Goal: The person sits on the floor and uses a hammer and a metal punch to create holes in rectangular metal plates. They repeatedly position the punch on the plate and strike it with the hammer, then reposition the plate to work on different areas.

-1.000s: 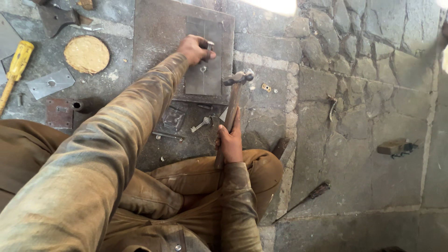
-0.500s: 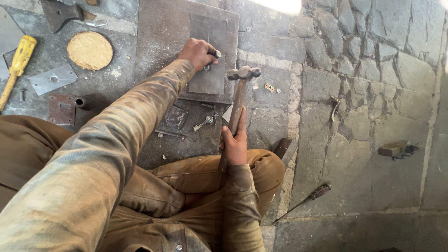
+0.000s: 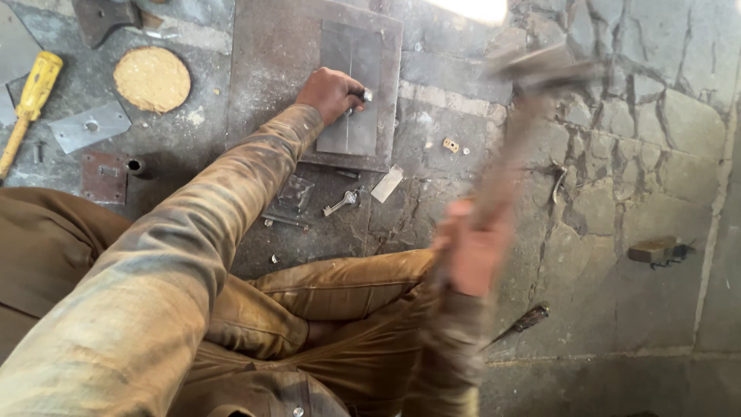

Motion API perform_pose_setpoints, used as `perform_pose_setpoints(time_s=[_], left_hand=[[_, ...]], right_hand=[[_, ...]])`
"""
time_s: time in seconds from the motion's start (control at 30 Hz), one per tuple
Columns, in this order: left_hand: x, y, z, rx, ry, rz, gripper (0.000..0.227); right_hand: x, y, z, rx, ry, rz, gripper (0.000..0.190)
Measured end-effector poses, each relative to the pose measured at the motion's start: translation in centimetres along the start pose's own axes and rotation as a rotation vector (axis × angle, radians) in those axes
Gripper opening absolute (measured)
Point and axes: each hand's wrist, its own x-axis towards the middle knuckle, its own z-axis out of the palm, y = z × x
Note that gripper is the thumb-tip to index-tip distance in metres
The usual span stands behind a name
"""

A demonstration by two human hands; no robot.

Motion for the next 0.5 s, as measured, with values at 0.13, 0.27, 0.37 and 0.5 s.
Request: perform_pose_setpoints(time_s=[0.13,0.27,0.37,0.5], left_hand=[[-0.8,-0.5,0.5,-0.043,0.108,0.071,0.024],[-1.4,-1.0,1.0,-0.057,0.133,0.068,0.023],[-1.6,-0.8,0.9,-0.059,0.139,0.102,0.023],[-1.2,-0.7,1.0,-0.069,0.165,0.134,0.023]], right_hand=[[3.7,-4.8,-4.0,-0.497,-0.307,0.098,0.088],[4.6,0.3,3.0,-0.645,-0.360,0.023,0.086],[3.1,5.8,8.4,-0.412,-0.210,0.180,0.085],[0.3,6.4,7.6,-0.315,-0.123,-0.141,0.085]])
